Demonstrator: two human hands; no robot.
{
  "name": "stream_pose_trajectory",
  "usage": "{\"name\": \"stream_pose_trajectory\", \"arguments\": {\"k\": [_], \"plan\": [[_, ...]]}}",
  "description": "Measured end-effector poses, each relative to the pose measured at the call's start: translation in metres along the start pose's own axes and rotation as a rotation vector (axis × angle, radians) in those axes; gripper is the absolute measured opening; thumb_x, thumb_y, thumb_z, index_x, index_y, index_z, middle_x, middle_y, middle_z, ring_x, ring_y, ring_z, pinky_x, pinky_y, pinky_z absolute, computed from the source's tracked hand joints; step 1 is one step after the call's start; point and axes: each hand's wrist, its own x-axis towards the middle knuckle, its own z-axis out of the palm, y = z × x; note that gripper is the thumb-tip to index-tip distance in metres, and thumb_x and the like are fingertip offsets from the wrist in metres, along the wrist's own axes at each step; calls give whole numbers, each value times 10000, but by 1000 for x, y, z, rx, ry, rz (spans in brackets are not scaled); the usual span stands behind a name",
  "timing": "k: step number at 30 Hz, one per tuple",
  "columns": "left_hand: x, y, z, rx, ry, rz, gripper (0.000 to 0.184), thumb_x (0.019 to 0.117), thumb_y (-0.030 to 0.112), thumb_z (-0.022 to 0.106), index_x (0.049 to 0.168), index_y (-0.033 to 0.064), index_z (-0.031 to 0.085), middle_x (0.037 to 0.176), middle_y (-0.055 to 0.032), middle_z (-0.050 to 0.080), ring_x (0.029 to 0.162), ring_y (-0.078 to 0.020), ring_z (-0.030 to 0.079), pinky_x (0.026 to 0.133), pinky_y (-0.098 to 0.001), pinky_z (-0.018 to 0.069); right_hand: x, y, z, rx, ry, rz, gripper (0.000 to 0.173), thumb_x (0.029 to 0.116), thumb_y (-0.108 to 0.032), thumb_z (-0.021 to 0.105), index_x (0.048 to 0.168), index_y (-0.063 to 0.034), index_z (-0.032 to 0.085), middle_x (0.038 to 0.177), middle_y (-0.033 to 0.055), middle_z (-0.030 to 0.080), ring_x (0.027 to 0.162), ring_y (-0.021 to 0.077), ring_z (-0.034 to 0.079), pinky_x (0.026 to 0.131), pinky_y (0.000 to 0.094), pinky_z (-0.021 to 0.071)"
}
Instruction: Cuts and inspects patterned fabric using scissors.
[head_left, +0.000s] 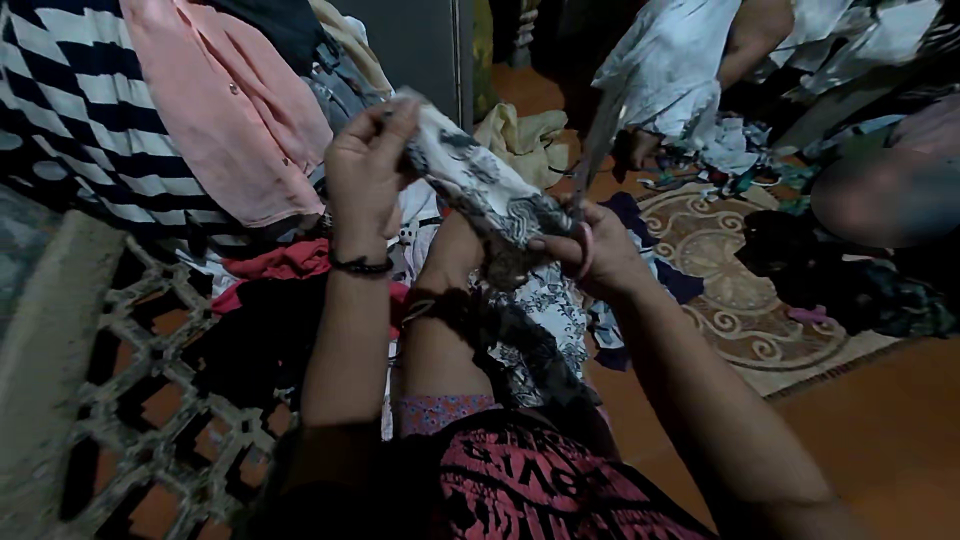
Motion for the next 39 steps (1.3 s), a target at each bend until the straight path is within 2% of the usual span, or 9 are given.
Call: {"name": "stream_pose_trajectory", "arguments": {"k": [3,7,12,19,25,28,32,35,39], "plan": [[2,-2,-27,-15,130,-11,96,1043,141,573,1090,76,626,883,16,707,742,-88,701,690,-271,620,-1,7,-5,104,110,47,297,837,-60,707,1094,-167,604,733,-96,650,534,-15,544,500,155,479],[-4,-11,-45,48,204,16,77,1016,114,620,1071,74,656,880,29,716,688,-60,687,630,-229,609,2,11,-5,360,115,132,183,881,-105,661,1049,-162,615,785,-48,682,665,58,651,656,268,585],[-13,-23,-62,301,231,63,133,996,133,658,1096,45,671,893,50,709,674,-44,685,631,-238,618,-1,13,1,439,125,279,38,881,-146,647,905,-168,628,649,-44,616,527,50,572,520,251,541],[-42,-74,-99,603,172,-58,331,989,227,677,1261,50,615,996,32,675,754,-9,655,691,-227,590,-5,53,-32,196,178,344,63,942,-76,610,987,-109,583,627,-79,519,501,8,455,487,182,419],[-79,-97,-110,596,161,-206,295,1017,123,588,1264,-37,575,929,27,654,692,13,624,623,-168,552,41,113,-187,-255,541,446,308,969,-234,661,1182,-14,631,903,75,650,705,137,596,655,359,536],[-92,-106,-115,580,189,-231,273,1014,91,576,1250,-45,571,886,52,657,684,14,630,609,-166,555,45,138,-254,-351,765,508,417,943,-270,690,1254,1,628,1087,180,669,911,261,658,813,479,561],[-100,-112,-108,586,202,-288,252,1026,83,547,1245,-39,572,894,63,653,686,20,632,608,-156,555,37,81,-246,-348,908,833,456,1018,-150,577,1421,48,495,1420,245,532,1259,333,552,1061,469,432],[-101,-117,-101,563,161,-293,256,1029,81,532,1251,-42,569,885,66,657,685,10,638,614,-161,560,29,75,-229,-334,1104,923,434,1022,-153,561,1383,82,515,1419,248,532,1276,332,540,1065,458,423],[-101,-118,-77,583,79,-338,252,1023,80,545,1237,-50,572,888,55,660,702,16,637,645,-167,563,13,97,-223,-322,1150,974,461,999,-108,571,1397,111,495,1452,268,510,1315,341,526,1097,443,403]]}}
